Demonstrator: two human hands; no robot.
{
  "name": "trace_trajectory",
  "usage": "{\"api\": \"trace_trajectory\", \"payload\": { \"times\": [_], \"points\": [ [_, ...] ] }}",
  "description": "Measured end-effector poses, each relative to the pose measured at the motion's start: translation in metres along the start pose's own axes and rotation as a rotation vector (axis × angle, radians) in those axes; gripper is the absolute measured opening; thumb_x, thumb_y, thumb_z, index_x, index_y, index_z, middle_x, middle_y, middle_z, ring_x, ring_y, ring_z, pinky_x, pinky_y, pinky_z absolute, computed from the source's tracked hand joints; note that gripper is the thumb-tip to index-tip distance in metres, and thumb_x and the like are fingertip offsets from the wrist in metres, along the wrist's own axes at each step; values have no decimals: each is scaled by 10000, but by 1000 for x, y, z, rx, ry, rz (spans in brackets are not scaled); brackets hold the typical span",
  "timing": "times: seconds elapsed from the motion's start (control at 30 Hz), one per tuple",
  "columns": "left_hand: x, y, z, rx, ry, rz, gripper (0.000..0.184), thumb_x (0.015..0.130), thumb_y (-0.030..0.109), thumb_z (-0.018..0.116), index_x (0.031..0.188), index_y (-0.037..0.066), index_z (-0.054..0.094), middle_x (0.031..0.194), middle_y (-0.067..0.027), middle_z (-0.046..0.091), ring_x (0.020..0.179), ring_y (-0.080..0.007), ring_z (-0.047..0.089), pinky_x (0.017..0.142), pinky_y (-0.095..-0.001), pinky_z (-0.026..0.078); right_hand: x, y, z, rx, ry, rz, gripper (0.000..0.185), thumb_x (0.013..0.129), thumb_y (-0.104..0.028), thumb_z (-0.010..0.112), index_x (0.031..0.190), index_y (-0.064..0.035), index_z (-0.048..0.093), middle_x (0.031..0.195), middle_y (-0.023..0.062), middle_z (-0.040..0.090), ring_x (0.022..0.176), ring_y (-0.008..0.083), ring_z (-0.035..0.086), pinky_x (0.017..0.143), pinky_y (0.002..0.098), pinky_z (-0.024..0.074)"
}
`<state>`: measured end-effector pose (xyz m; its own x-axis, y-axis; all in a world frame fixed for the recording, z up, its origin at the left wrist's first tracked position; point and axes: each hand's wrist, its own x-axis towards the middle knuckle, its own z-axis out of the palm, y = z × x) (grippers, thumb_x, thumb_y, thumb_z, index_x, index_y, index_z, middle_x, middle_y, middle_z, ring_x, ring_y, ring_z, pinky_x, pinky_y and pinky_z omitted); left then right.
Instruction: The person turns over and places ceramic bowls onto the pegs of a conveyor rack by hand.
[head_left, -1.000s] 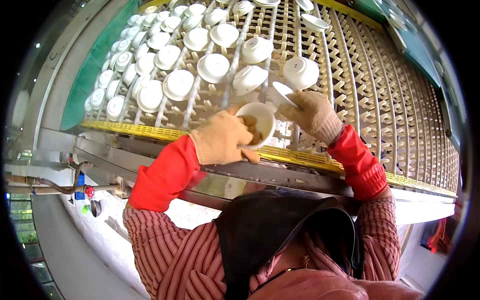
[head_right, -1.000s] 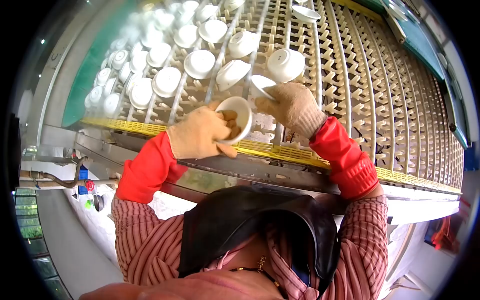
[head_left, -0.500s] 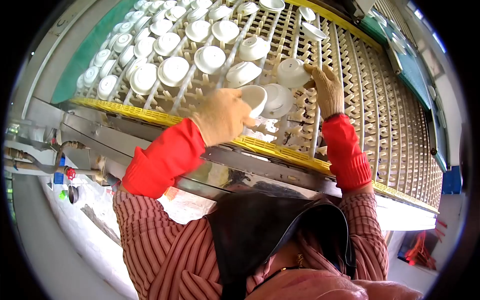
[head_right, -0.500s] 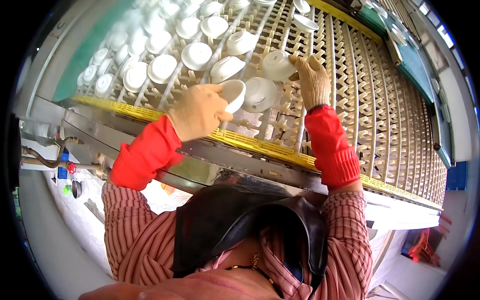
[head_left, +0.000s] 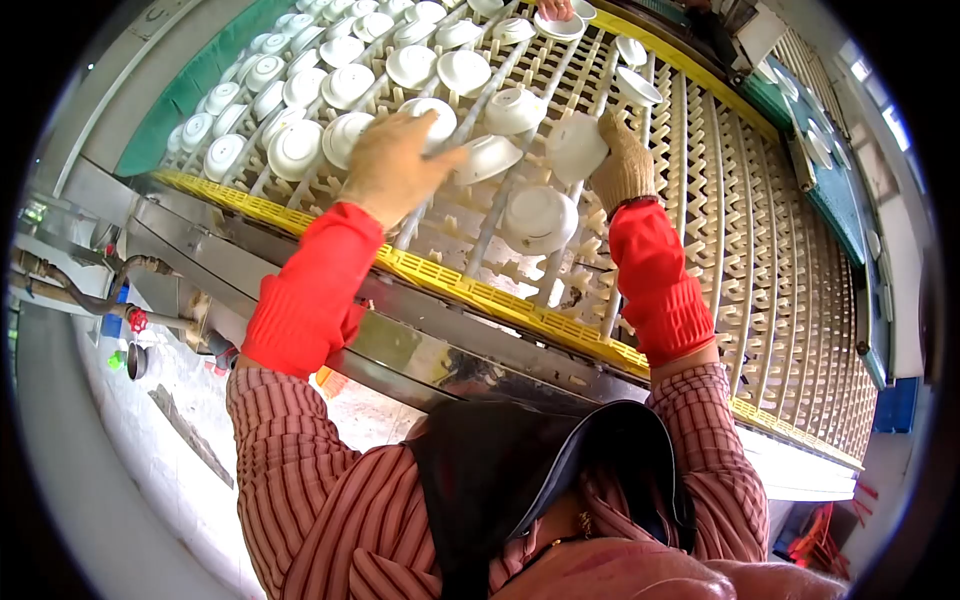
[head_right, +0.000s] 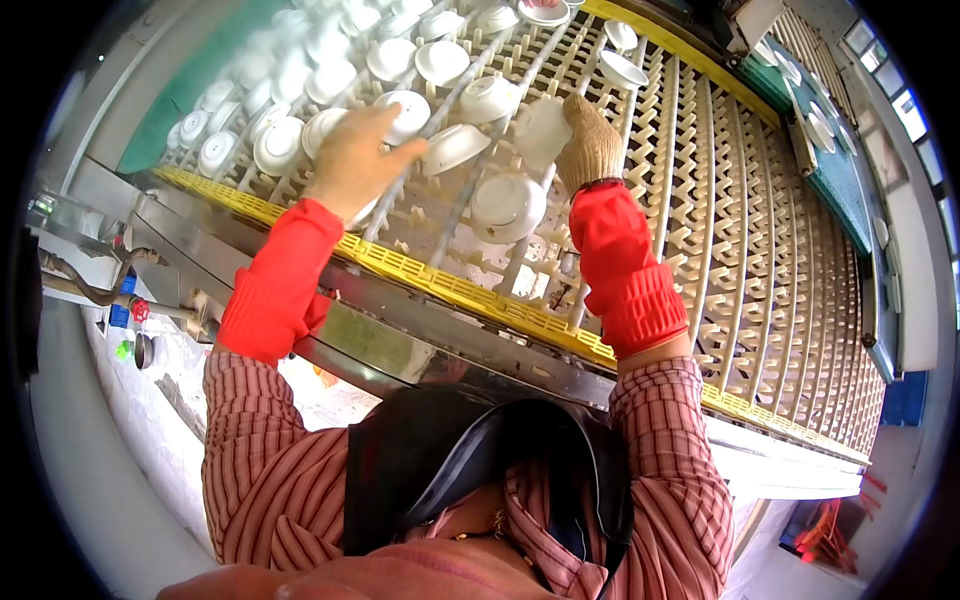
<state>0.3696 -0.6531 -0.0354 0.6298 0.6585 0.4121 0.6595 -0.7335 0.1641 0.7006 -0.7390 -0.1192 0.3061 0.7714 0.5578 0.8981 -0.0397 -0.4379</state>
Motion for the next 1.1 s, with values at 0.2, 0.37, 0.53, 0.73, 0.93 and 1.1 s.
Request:
{"api": "trace_trajectory", "payload": {
  "times": [0.2,0.37,0.53,0.73,0.93,1.1],
  "points": [
    [15,45,50,-45,-259,-24,722,957,572,763,1428,32,680,1389,-191,731,1295,-360,697,1082,-471,554,-3,3,-16,981,-114,395,321,1096,-198,624,1283,58,679,1272,251,767,1145,382,776,952,447,643],
    [23,50,20,-189,-496,-101,719,974,608,736,1372,9,727,1256,-235,783,1155,-377,760,1012,-443,580,-35,26,-54,983,-47,629,304,1090,-236,632,1104,60,696,1058,121,730,1027,258,814,940,338,635],
    [5,69,23,7,-237,169,728,970,612,738,1376,8,718,1264,-223,765,1216,-386,702,1031,-481,552,-88,64,-92,374,-263,308,512,1070,-378,662,1426,-10,665,1180,101,801,1193,188,754,980,337,581],
    [1,86,68,49,-254,536,896,919,766,691,1512,98,638,1342,-153,723,1367,-338,592,1288,-510,336,-174,53,-180,317,-433,419,415,1067,-315,634,1403,-73,668,1065,105,767,962,200,724,870,352,571],
    [1,99,66,106,-243,462,930,908,785,694,1531,100,615,1392,-144,713,1363,-341,598,1306,-507,329,-214,49,-227,199,-489,380,470,1070,-293,645,1465,-39,634,1253,134,807,1058,281,791,900,406,618],
    [2,125,54,180,-384,217,972,939,816,641,1617,126,540,1552,-220,619,1514,-324,493,1334,-515,271,-207,68,-228,139,-422,281,441,1065,-370,668,1335,-24,700,1010,206,787,947,344,786,813,452,600]
  ]
}}
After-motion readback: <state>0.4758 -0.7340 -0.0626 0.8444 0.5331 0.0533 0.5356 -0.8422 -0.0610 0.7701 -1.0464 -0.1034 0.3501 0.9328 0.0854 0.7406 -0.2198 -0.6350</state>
